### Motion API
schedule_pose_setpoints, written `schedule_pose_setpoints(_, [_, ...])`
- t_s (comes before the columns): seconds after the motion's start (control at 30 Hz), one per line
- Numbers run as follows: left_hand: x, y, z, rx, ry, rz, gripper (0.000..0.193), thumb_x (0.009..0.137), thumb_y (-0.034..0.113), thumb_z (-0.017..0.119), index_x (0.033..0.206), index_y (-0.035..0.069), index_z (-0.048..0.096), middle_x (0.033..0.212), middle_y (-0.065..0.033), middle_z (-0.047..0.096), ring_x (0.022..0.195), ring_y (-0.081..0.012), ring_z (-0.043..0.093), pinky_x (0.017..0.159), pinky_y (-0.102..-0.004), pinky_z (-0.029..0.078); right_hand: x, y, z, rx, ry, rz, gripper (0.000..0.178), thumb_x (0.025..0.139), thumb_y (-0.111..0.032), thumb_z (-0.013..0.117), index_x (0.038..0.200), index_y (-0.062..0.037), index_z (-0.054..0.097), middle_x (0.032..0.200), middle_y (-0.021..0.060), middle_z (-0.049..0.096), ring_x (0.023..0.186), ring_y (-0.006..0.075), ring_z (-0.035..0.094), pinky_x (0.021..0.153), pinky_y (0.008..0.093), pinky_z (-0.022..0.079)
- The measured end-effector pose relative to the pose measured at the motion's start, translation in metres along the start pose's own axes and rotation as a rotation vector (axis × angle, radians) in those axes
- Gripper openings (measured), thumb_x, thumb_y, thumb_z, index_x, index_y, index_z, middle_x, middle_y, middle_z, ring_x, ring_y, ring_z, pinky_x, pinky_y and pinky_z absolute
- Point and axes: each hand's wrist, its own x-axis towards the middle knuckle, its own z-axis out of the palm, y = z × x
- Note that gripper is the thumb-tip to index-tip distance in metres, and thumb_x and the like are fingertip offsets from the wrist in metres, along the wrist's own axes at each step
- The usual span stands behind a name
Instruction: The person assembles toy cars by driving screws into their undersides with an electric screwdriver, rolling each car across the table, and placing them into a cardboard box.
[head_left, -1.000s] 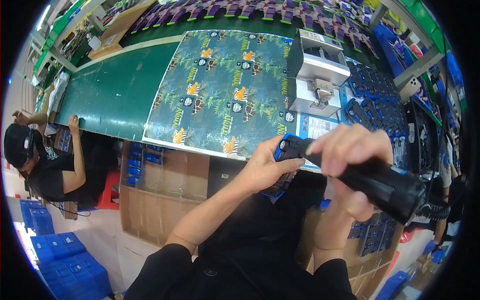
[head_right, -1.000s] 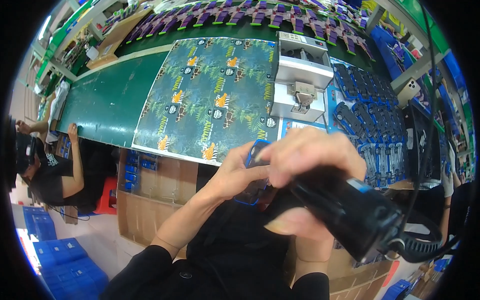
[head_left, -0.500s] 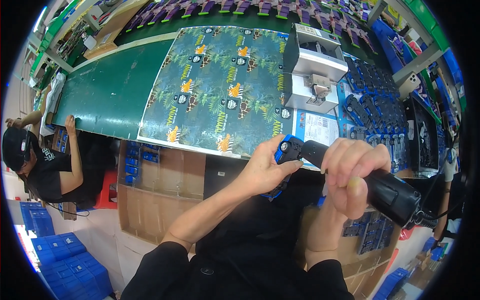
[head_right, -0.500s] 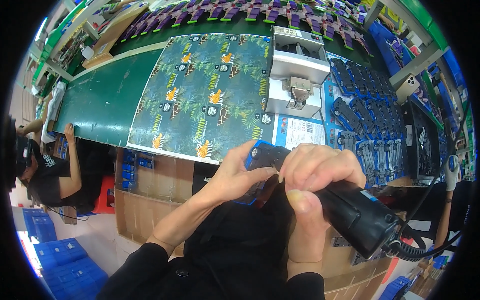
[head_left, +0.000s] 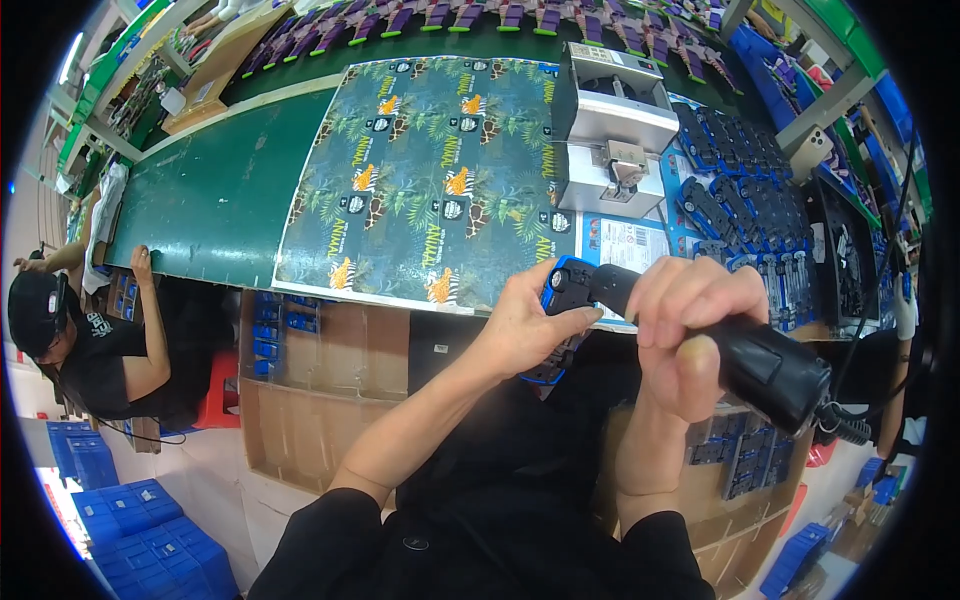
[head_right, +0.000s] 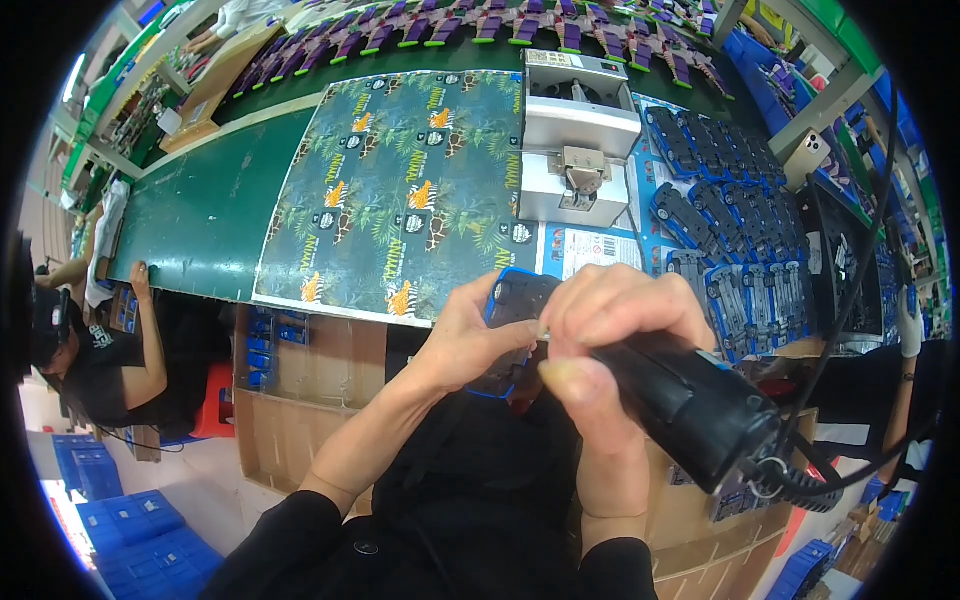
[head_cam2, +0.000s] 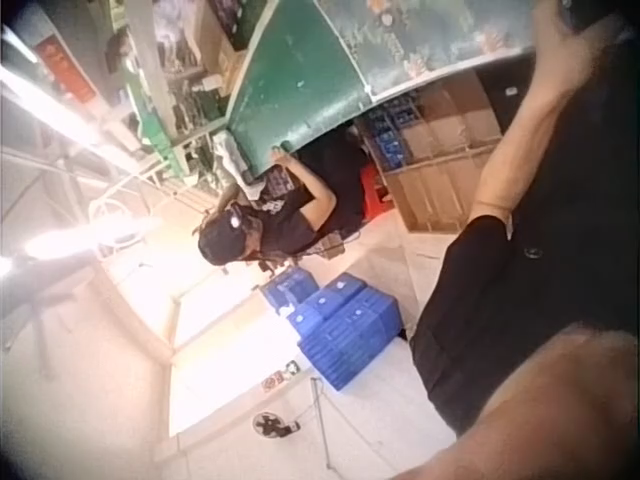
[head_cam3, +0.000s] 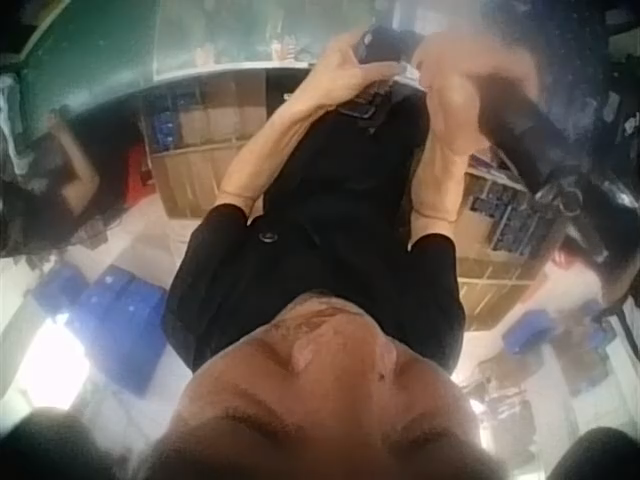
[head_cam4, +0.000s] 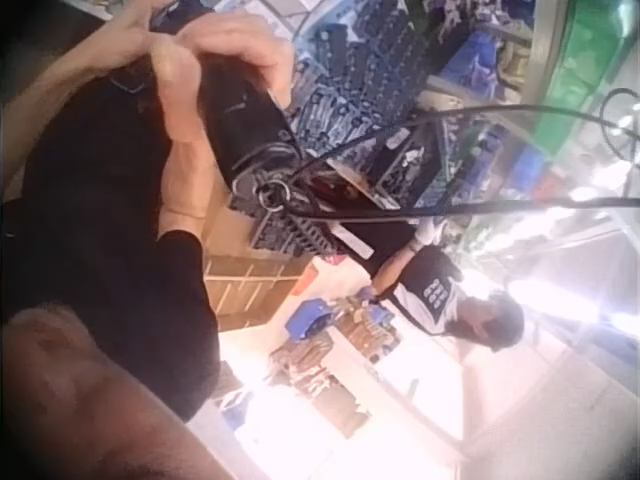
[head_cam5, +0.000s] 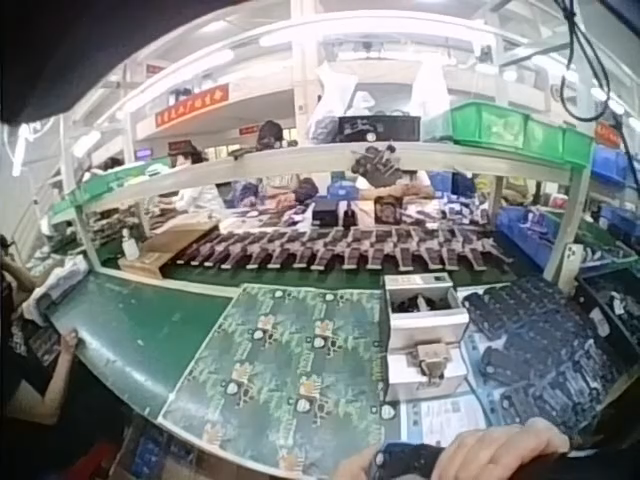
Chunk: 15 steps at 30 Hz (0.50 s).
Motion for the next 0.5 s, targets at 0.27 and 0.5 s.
schedule_pose_setpoints(0.27, [0.003,-0.026,-0.043,-1.288,-0.267,-0.173,0.046,0.098,0.033,0.054,0.128,-0.001,0.048,0.106,-0.0171,0.06,0.082,-0.0278,0.064,0.072,-0.0421,0.058,0.023,-0.009,-0.025,0.09,0.036,-0.13,0.033,0.092,-0.034,0.067,0.098,-0.0065,0.05,0.07,0.0025,0.049,0.057,0.0138,0.05,0.057,0.0302,0.044])
schedule_pose_setpoints(0.5, [-0.003,-0.031,-0.056,-1.395,-0.377,-0.077,0.056,0.093,0.028,0.062,0.136,-0.002,0.042,0.11,-0.0133,0.051,0.086,-0.0227,0.052,0.076,-0.0381,0.052,0.004,0.065,-0.041,-0.12,0.321,0.131,0.015,0.087,-0.005,0.071,0.087,-0.0027,0.056,0.063,0.0043,0.056,0.052,0.0119,0.054,0.056,0.0261,0.046])
